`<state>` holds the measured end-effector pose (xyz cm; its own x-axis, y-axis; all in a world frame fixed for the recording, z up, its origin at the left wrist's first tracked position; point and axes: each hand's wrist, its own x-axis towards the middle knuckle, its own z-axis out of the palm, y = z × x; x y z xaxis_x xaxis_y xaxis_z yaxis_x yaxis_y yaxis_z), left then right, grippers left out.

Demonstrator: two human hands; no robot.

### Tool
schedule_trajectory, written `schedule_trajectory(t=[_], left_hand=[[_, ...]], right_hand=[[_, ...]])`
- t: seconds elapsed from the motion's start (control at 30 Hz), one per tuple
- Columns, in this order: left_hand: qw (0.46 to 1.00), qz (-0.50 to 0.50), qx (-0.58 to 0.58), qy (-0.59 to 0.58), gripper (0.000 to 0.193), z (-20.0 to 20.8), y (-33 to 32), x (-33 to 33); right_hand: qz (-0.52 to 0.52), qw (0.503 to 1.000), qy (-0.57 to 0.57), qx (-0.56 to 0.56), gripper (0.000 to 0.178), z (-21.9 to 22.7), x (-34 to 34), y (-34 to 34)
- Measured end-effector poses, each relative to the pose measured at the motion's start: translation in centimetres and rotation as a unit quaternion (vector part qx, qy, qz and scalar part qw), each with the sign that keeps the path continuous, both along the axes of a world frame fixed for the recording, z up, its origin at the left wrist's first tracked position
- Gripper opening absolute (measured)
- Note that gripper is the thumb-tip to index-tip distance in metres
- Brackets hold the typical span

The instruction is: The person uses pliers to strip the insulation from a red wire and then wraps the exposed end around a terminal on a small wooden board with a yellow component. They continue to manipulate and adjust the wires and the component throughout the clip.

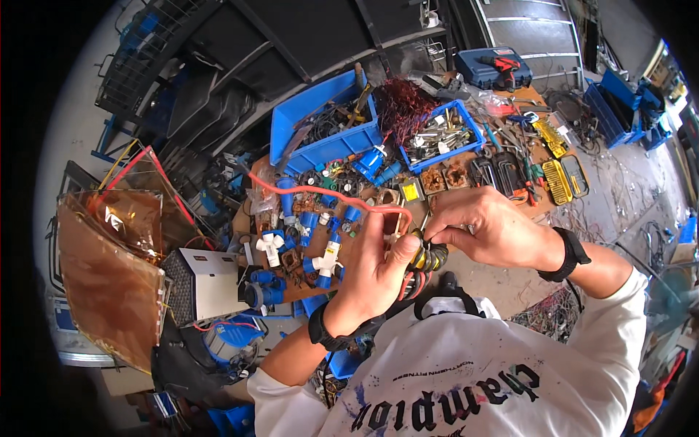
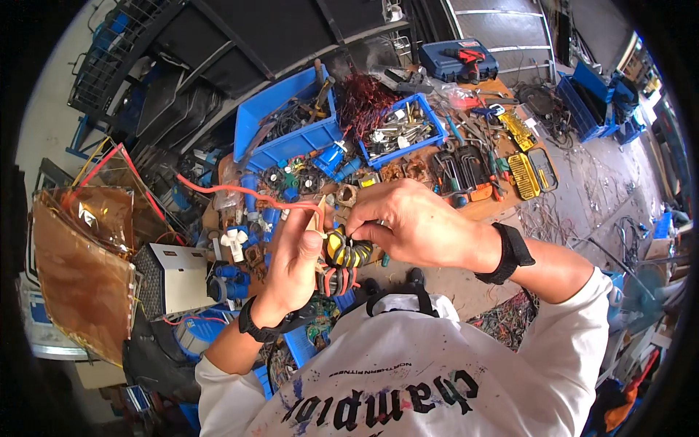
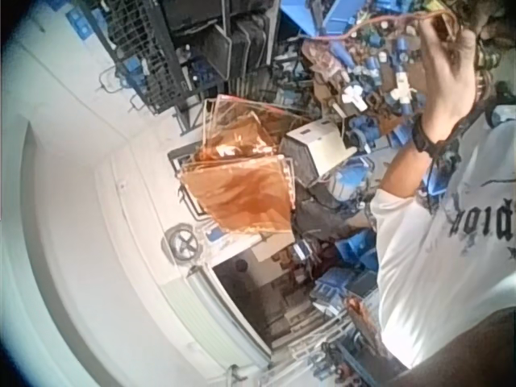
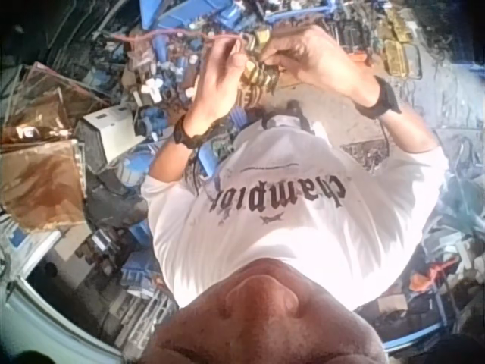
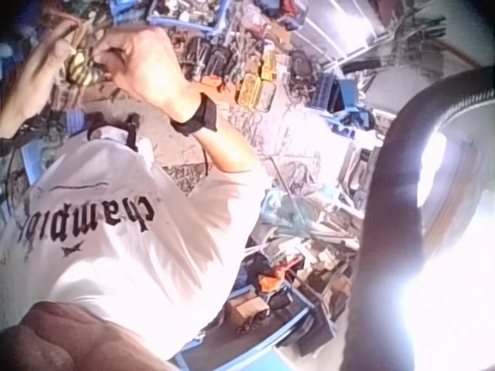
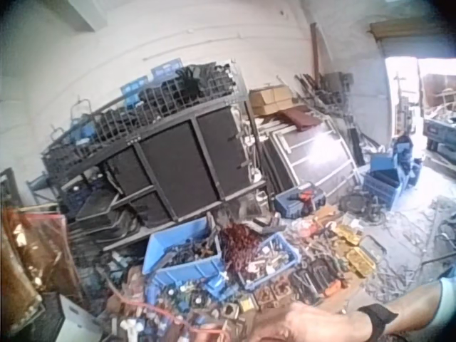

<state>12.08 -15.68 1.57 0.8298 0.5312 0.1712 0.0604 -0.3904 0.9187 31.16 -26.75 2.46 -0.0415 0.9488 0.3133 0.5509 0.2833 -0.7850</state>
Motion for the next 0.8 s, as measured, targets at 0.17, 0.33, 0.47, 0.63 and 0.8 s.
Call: schedule_trajectory(t=[0.17,0.33,0.47,0.63,0.8], left_hand=[[0.999,-0.025,-0.024,0.006,0.065,0.6,0.3,0.5],[0.997,-0.038,-0.057,0.023,0.072,1.7,0.1,0.6],[0.991,-0.061,-0.105,0.05,0.073,2.7,-0.1,0.5],[0.989,-0.084,-0.107,0.05,0.076,3.3,0.2,1.0],[0.985,-0.083,-0.147,0.044,0.086,3.5,-0.1,1.0]], right_hand=[[0.003,0.998,0.057,-0.031,0.01,0.1,1.2,0.2],[0.023,0.997,0.068,0.002,0.013,0.7,2.3,0.4],[0.022,0.997,0.054,-0.051,0.014,1.4,3.1,0.0],[0.035,0.998,0.05,-0.019,0.013,1.9,3.9,0.4],[0.04,0.996,0.059,-0.047,0.012,2.7,4.3,0.2]])
